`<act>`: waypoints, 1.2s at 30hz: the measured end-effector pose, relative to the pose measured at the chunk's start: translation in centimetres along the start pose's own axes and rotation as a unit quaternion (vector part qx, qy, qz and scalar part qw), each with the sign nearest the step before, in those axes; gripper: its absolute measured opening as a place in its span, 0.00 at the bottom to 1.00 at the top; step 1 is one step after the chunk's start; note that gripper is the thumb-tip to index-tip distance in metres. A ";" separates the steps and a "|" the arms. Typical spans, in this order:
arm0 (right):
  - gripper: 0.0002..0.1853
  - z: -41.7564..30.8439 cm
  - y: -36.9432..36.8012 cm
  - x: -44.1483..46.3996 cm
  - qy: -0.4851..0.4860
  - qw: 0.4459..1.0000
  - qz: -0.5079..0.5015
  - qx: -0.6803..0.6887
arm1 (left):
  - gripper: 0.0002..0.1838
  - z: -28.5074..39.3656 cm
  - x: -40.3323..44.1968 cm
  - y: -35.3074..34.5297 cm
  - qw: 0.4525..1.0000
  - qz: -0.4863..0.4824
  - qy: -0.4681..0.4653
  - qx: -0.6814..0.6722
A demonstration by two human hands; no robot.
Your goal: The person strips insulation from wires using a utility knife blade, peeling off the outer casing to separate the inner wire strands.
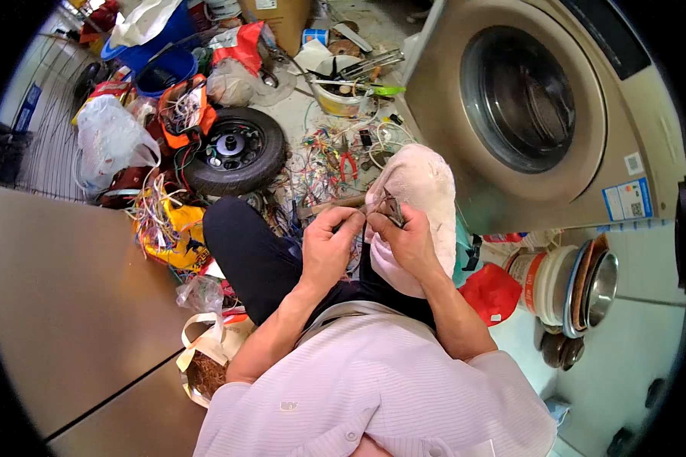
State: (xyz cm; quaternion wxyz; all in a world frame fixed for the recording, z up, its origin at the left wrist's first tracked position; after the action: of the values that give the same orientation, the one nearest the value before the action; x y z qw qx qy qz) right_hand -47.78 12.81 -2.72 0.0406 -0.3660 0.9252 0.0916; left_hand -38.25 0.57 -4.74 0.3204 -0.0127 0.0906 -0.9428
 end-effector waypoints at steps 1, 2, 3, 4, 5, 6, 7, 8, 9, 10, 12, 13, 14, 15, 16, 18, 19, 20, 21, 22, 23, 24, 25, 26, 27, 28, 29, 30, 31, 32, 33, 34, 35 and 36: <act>0.08 -0.3 -0.3 0.2 0.002 1.000 -0.009 0.001 | 0.07 0.2 0.0 0.6 1.000 0.009 -0.002 0.002; 0.07 -0.8 -0.7 0.4 0.014 1.000 -0.022 0.015 | 0.07 0.4 -0.2 1.3 0.999 0.026 0.025 -0.028; 0.06 -1.2 -1.0 0.6 0.026 0.999 -0.036 0.029 | 0.07 0.7 -0.2 2.0 0.996 0.044 0.050 -0.058; 0.06 -1.0 -1.2 0.8 0.029 0.998 -0.047 0.029 | 0.08 1.1 -0.1 2.8 0.993 0.073 0.066 -0.067; 0.05 -0.4 -1.2 1.0 -0.006 0.997 -0.063 0.036 | 0.08 1.6 -0.2 3.8 0.982 0.095 0.103 -0.123; 0.05 -0.1 -1.2 1.2 -0.040 0.995 -0.080 0.041 | 0.08 2.1 -0.3 4.8 0.967 0.117 0.139 -0.181; 0.05 -0.2 -1.4 1.4 -0.048 0.991 -0.100 0.071 | 0.08 2.6 -0.5 5.5 0.954 0.130 0.133 -0.235; 0.05 0.0 -1.5 1.5 -0.047 0.991 -0.108 0.070 | 0.08 2.9 -0.8 6.4 0.950 0.119 0.116 -0.266; 0.05 0.2 -1.7 1.7 -0.024 0.989 -0.118 0.082 | 0.09 3.4 -1.4 7.6 0.942 0.131 0.119 -0.284; 0.05 0.2 -2.0 1.9 -0.001 0.987 -0.127 0.096 | 0.10 3.9 -1.9 8.4 0.935 0.143 0.121 -0.302; 0.05 -0.3 -2.6 2.1 0.008 0.986 -0.142 0.090 | 0.11 4.7 -3.0 8.9 0.940 0.165 0.104 -0.281; 0.05 -0.7 -2.8 2.1 0.017 0.985 -0.149 0.083 | 0.11 5.0 -3.6 9.1 0.941 0.176 0.107 -0.269; 0.05 -0.8 -3.1 2.1 0.018 0.984 -0.156 0.082 | 0.12 5.2 -4.2 9.3 0.941 0.187 0.109 -0.259; 0.05 -1.0 -3.3 2.2 0.024 0.982 -0.162 0.090 | 0.11 5.5 -4.7 9.7 0.940 0.190 0.106 -0.262; 0.06 -1.1 -3.5 2.2 0.028 0.981 -0.166 0.099 | 0.11 5.8 -5.2 9.8 0.940 0.195 0.102 -0.261; 0.06 -1.1 -3.8 2.0 0.023 0.980 -0.171 0.099 | 0.11 6.5 -6.3 10.1 0.937 0.207 0.085 -0.270; 0.05 -1.1 -4.0 2.2 0.018 0.980 -0.171 0.097 | 0.11 6.8 -6.6 10.2 0.936 0.203 0.085 -0.276; 0.05 -1.4 -4.3 2.2 0.019 0.979 -0.178 0.097 | 0.11 6.8 -6.9 10.3 0.935 0.209 0.081 -0.276; 0.05 -1.7 -4.7 2.2 0.025 0.979 -0.186 0.077 | 0.12 6.6 -7.1 10.2 0.941 0.209 0.093 -0.249; 0.05 -2.1 -5.0 2.2 0.032 0.979 -0.194 0.058 | 0.12 6.6 -7.3 10.0 0.947 0.209 0.103 -0.221; 0.05 -2.5 -5.5 2.1 0.033 0.977 -0.203 0.058 | 0.11 6.7 -7.6 9.6 0.956 0.207 0.122 -0.169; 0.05 -3.0 -6.0 1.9 0.041 0.976 -0.210 0.029 | 0.12 6.9 -7.8 9.0 0.964 0.195 0.109 -0.141; 0.04 -3.5 -6.6 1.6 0.049 0.975 -0.218 0.001 | 0.12 7.0 -8.0 8.6 0.965 0.192 0.104 -0.143; 0.04 -3.7 -7.0 1.3 0.049 0.971 -0.232 0.004 | 0.12 7.1 -8.3 8.4 0.966 0.194 0.098 -0.144; 0.04 -3.9 -7.4 1.1 0.071 0.976 -0.203 -0.040 | 0.13 7.6 -8.9 8.6 0.965 0.196 0.085 -0.154; 0.05 -4.2 -8.4 0.9 0.097 0.975 -0.185 -0.078 | 0.13 8.3 -9.6 9.1 0.961 0.206 0.070 -0.170; 0.04 -4.4 -8.7 0.7 0.092 0.974 -0.192 -0.076 | 0.13 8.9 -10.5 9.8 0.950 0.245 0.055 -0.187; 0.05 -4.4 -8.8 0.5 0.087 0.972 -0.204 -0.075 | 0.12 9.4 -11.8 10.5 0.935 0.288 0.039 -0.205; 0.04 -4.2 -9.1 0.6 0.072 0.972 -0.211 -0.077 | 0.11 9.5 -13.2 11.5 0.911 0.319 -0.008 -0.261; 0.04 -4.0 -9.7 0.6 0.056 0.972 -0.213 -0.080 | 0.11 9.6 -14.9 12.4 0.875 0.373 -0.004 -0.308; 0.03 -4.4 -10.4 0.1 0.028 0.973 -0.218 -0.067 | 0.11 9.0 -16.9 13.5 0.856 0.390 -0.044 -0.336; 0.03 -4.7 -11.0 -0.1 0.000 0.975 -0.214 -0.056 | 0.11 7.9 -18.8 14.8 0.839 0.397 -0.084 -0.363; 0.04 -3.8 -11.5 0.3 0.047 0.969 -0.240 -0.022 | 0.11 6.5 -20.8 15.7 0.814 0.426 -0.093 -0.383; 0.04 -3.9 -12.1 0.2 0.051 0.966 -0.254 -0.021 | 0.10 5.2 -22.7 16.5 0.771 0.478 -0.080 -0.413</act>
State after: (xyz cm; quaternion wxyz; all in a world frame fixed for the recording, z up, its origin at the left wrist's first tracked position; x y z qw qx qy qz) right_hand -39.66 3.24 -0.60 0.0077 -0.5943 0.8003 0.0793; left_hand -9.85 0.70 -1.76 0.6996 -0.1741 0.4395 -0.5358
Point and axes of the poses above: each hand's wrist, its own x-axis towards the middle knuckle, its own y-axis out of the back of the hand, z = x × y, the point moved 2 cm from there along x, towards the middle knuckle, and after that the axes turned 8 degrees about -x, right-handed, at the moved point
